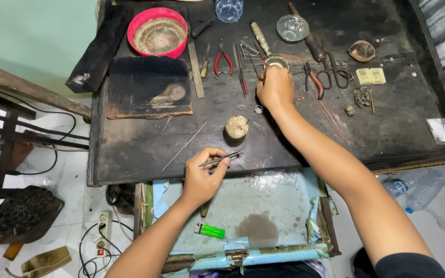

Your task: Soldering a small jewelry component on a soldering block using a hand-held torch and tweezers.

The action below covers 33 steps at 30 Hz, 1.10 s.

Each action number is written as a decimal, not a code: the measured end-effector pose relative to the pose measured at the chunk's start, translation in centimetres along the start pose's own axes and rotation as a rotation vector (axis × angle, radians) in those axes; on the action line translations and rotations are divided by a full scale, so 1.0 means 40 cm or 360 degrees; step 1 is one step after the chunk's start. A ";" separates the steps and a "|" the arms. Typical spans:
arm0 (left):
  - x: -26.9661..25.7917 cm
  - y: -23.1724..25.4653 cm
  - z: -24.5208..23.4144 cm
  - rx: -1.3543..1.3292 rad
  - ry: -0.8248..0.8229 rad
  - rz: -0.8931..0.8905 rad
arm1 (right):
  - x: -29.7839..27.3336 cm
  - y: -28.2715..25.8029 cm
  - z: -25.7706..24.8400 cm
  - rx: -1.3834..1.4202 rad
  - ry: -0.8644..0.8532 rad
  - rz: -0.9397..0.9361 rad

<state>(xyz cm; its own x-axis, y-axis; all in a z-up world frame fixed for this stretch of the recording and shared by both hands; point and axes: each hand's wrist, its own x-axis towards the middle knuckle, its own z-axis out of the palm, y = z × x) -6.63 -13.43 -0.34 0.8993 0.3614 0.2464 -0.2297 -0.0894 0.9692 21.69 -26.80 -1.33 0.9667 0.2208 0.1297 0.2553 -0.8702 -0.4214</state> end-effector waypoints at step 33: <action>-0.008 -0.002 0.010 0.0374 -0.0133 0.0350 | -0.549 0.061 -0.135 0.2001 0.0298 -0.0037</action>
<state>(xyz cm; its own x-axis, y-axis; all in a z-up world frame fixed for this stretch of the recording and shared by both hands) -6.75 -13.93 -0.51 0.8672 0.2334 0.4398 -0.3383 -0.3718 0.8645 0.98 -36.13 -0.35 0.9703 0.0756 0.2298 0.2143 0.1721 -0.9615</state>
